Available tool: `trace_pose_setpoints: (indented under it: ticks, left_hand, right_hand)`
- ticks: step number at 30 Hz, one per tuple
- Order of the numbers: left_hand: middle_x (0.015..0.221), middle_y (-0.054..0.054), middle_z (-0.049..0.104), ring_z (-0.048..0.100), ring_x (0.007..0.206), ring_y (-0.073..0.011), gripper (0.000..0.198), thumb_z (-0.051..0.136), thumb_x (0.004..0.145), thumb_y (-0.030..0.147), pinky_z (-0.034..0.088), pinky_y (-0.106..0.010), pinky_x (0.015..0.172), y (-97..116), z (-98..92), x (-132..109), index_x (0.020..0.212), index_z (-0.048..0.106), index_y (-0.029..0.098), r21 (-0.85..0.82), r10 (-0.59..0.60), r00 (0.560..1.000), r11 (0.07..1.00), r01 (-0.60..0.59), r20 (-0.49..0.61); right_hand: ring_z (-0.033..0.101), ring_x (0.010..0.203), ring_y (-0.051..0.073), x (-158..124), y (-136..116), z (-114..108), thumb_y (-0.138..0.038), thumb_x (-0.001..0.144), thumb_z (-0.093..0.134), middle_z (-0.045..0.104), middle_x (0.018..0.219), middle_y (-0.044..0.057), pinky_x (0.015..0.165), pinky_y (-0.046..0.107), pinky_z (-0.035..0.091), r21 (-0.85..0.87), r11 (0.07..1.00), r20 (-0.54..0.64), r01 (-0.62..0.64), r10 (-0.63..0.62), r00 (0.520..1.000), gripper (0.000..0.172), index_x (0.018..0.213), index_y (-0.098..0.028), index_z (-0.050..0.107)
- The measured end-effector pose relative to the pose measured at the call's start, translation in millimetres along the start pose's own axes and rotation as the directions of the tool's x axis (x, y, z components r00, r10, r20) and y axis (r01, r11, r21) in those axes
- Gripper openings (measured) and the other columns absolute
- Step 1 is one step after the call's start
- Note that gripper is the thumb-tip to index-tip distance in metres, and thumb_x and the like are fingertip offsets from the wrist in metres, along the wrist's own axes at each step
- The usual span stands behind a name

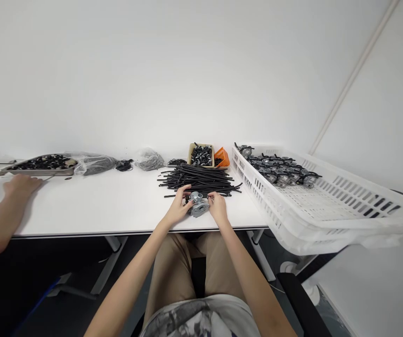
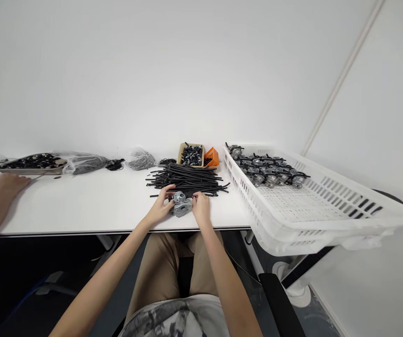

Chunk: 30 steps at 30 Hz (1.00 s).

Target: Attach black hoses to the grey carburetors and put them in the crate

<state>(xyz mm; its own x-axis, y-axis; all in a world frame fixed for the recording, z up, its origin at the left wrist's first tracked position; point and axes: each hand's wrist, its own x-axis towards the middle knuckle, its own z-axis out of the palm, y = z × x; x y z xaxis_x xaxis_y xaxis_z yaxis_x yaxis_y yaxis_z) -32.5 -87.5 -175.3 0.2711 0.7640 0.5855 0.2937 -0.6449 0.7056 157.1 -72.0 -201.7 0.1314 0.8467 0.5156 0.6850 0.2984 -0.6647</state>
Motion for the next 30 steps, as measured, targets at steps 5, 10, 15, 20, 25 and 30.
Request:
trace_pose_setpoints:
  ticks: [5, 10, 15, 20, 25, 30]
  left_hand:
    - [0.132, -0.016, 0.054, 0.053, 0.124, -0.0285, 0.094, 0.083, 0.064, 0.043, 0.041, -0.044, 0.106, 7, 1.0, -8, 0.142, 0.035, 0.021, -0.015, -0.123, 0.986, 0.992, 0.125, 0.112]
    - [0.135, -0.012, 0.056, 0.056, 0.121, -0.0278, 0.080, 0.078, 0.070, 0.042, 0.044, -0.042, 0.103, 25, 1.0, -11, 0.137, 0.040, 0.023, 0.090, -0.143, 0.985, 0.987, 0.134, 0.102]
    - [0.126, -0.009, 0.063, 0.062, 0.112, -0.0265, 0.073, 0.077, 0.070, 0.042, 0.048, -0.039, 0.098, 31, -0.7, -13, 0.133, 0.044, 0.023, 0.153, -0.128, 0.987, 0.982, 0.112, 0.095]
    - [0.123, -0.008, 0.065, 0.064, 0.109, -0.0250, 0.068, 0.075, 0.072, 0.041, 0.048, -0.036, 0.096, 34, -1.2, -14, 0.131, 0.045, 0.023, 0.166, -0.106, 0.990, 0.982, 0.089, 0.095]
    - [0.122, -0.007, 0.066, 0.065, 0.105, -0.0247, 0.065, 0.074, 0.072, 0.042, 0.049, -0.035, 0.094, 33, -1.0, -14, 0.128, 0.046, 0.024, 0.216, -0.074, 0.994, 0.975, 0.055, 0.082]
    - [0.124, -0.009, 0.064, 0.065, 0.108, -0.0251, 0.063, 0.072, 0.074, 0.041, 0.049, -0.036, 0.093, 31, -1.2, -15, 0.128, 0.044, 0.022, 0.215, -0.065, 0.995, 0.975, 0.049, 0.071]
  right_hand:
    - [0.063, 0.097, 0.020, 1, -12, -13, -0.019, 0.090, 0.042, 0.068, 0.106, 0.011, 0.090, 0.032, 0.049, 0.246, 0.969, -0.184, -0.001, 0.048, 0.982, 0.026, 0.108, -0.016, 0.061]
    - [0.063, 0.098, 0.019, -6, -21, -19, -0.027, 0.094, 0.044, 0.068, 0.107, 0.010, 0.089, 0.033, 0.050, 0.330, 0.910, -0.352, 0.249, -0.126, 0.928, 0.024, 0.107, -0.018, 0.062]
    - [0.064, 0.091, 0.018, -12, -23, -19, -0.027, 0.094, 0.048, 0.068, 0.101, 0.009, 0.084, 0.033, 0.052, 0.324, 0.879, -0.415, 0.349, -0.200, 0.888, 0.021, 0.105, -0.020, 0.064]
    - [0.064, 0.092, 0.019, -14, -23, -20, -0.028, 0.094, 0.049, 0.069, 0.101, 0.009, 0.083, 0.034, 0.052, 0.319, 0.869, -0.485, 0.378, -0.193, 0.853, 0.020, 0.104, -0.020, 0.064]
    - [0.064, 0.086, 0.018, -15, -24, -20, -0.028, 0.093, 0.051, 0.068, 0.099, 0.009, 0.080, 0.033, 0.052, 0.342, 0.870, -0.412, 0.356, -0.202, 0.888, 0.020, 0.105, -0.020, 0.065]
    - [0.064, 0.095, 0.019, -16, -27, -19, -0.026, 0.092, 0.051, 0.067, 0.112, 0.010, 0.082, 0.033, 0.052, 0.414, 0.832, -0.318, 0.370, -0.248, 0.915, 0.033, 0.124, -0.022, 0.058]
